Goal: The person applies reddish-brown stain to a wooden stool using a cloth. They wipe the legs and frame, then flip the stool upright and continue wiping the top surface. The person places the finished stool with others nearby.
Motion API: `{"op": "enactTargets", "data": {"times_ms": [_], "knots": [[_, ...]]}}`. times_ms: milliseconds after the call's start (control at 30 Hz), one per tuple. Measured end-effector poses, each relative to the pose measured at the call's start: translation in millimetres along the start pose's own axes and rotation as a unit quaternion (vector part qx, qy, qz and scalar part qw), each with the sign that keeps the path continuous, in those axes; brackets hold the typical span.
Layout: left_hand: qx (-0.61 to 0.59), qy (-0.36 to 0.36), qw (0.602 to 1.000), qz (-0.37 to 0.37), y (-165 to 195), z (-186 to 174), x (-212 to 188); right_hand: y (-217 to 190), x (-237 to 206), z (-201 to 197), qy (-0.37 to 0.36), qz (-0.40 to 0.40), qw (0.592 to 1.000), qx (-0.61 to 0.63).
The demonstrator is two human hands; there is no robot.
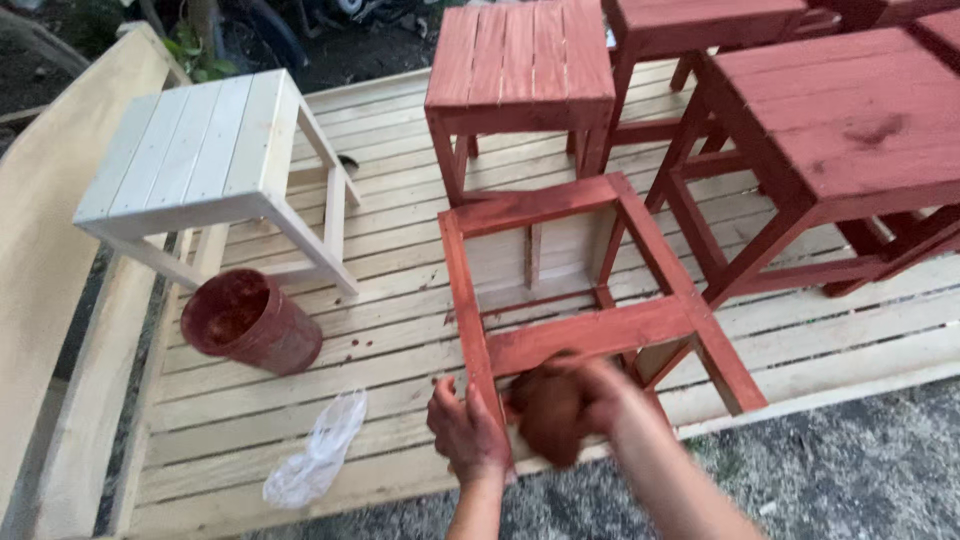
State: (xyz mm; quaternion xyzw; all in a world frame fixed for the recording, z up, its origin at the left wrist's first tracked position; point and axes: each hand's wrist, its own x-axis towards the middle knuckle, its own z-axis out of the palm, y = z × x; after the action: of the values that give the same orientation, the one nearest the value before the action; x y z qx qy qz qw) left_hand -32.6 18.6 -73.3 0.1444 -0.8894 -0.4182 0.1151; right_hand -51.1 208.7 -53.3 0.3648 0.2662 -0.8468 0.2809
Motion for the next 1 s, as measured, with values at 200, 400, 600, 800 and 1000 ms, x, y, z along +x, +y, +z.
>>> {"op": "enactTargets", "data": {"times_ms": [200,400,600,800,1000], "knots": [[0.018,-0.023,0.999,-0.032,7.7,-2.9,-2.3,-72.5,-74.6,-64.0,0.135,-0.12,0.981,0.074],[0.007,-0.055,0.998,-0.036,8.5,1.1,-2.1,-62.7,-45.9,-38.5,0.264,-0.253,0.93,0.047],[0.139,0.019,0.967,0.213,-13.6,5.7,-1.1,21.0,7.4,48.8,0.156,-0.113,0.981,-0.023],[0.053,-0.009,0.997,0.055,-14.2,8.5,-0.2,-5.7,-3.3,23.1,0.063,-0.037,0.996,0.059],[0.043,-0.044,0.998,-0.01,-5.3,4.6,1.8,-93.6,-74.5,-58.0,0.121,-0.146,0.976,0.109]]}}
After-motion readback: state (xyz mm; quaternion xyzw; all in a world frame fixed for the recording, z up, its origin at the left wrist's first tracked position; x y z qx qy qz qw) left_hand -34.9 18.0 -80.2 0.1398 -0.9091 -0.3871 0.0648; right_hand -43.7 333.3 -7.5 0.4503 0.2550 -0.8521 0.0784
